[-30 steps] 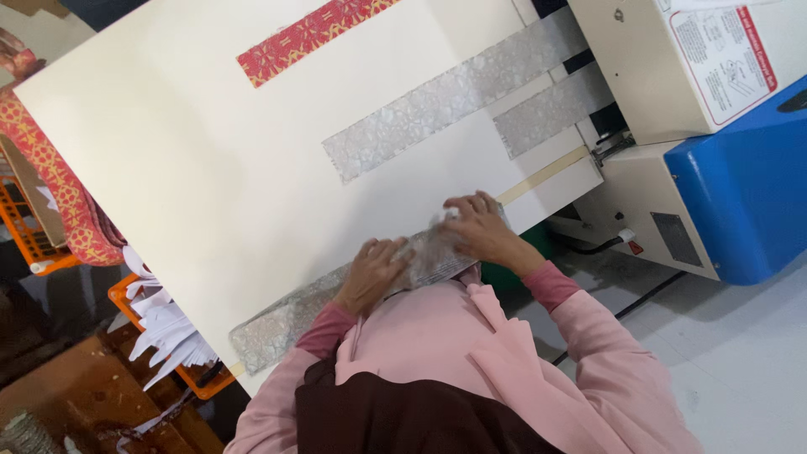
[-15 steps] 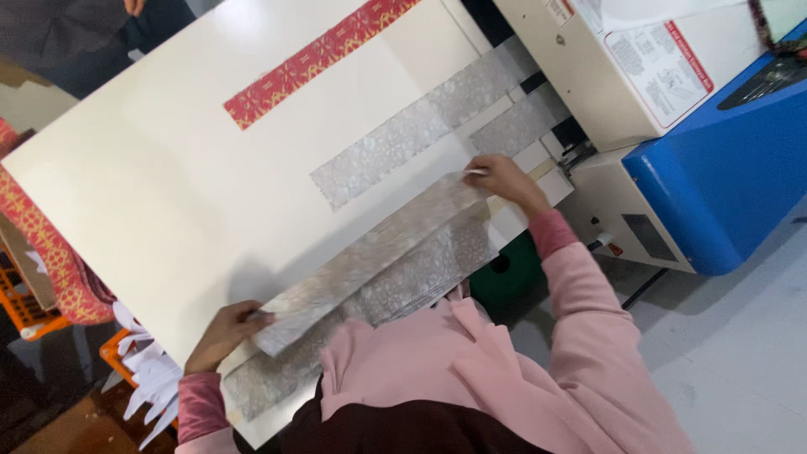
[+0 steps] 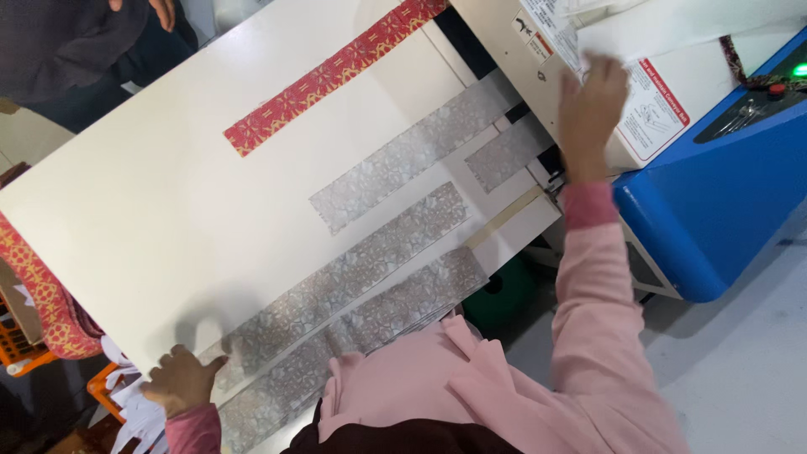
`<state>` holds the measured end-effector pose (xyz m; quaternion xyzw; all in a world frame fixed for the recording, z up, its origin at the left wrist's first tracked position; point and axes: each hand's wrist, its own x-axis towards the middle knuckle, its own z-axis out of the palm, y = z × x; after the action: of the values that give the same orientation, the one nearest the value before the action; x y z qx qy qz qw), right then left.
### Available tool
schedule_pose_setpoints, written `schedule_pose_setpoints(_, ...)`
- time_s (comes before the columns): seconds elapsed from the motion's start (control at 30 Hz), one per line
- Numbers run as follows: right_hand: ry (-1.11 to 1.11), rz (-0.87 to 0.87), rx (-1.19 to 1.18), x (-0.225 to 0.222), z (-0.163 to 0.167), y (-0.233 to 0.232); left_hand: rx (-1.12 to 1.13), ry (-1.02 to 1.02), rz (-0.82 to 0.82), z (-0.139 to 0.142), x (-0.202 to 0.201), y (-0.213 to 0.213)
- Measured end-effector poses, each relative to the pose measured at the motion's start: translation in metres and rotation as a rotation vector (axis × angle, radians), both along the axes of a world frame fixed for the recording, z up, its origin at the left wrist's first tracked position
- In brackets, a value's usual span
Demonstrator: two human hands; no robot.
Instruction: The person places patterned paper strips onto a large white sheet and inserts the sheet into a machine. They repeat this process with multiple sheets, aligning the strips and feeding them through the machine in a continuous assembly line.
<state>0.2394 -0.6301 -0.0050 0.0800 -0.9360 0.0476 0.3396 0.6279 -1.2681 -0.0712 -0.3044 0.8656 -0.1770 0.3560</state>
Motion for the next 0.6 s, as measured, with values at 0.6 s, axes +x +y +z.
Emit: schedule_pose_setpoints(0.6,-0.28,0.024,-0.298,-0.035,0.038,0.058,1.329,0.953,-0.866,0.098,-0.334,0.406)
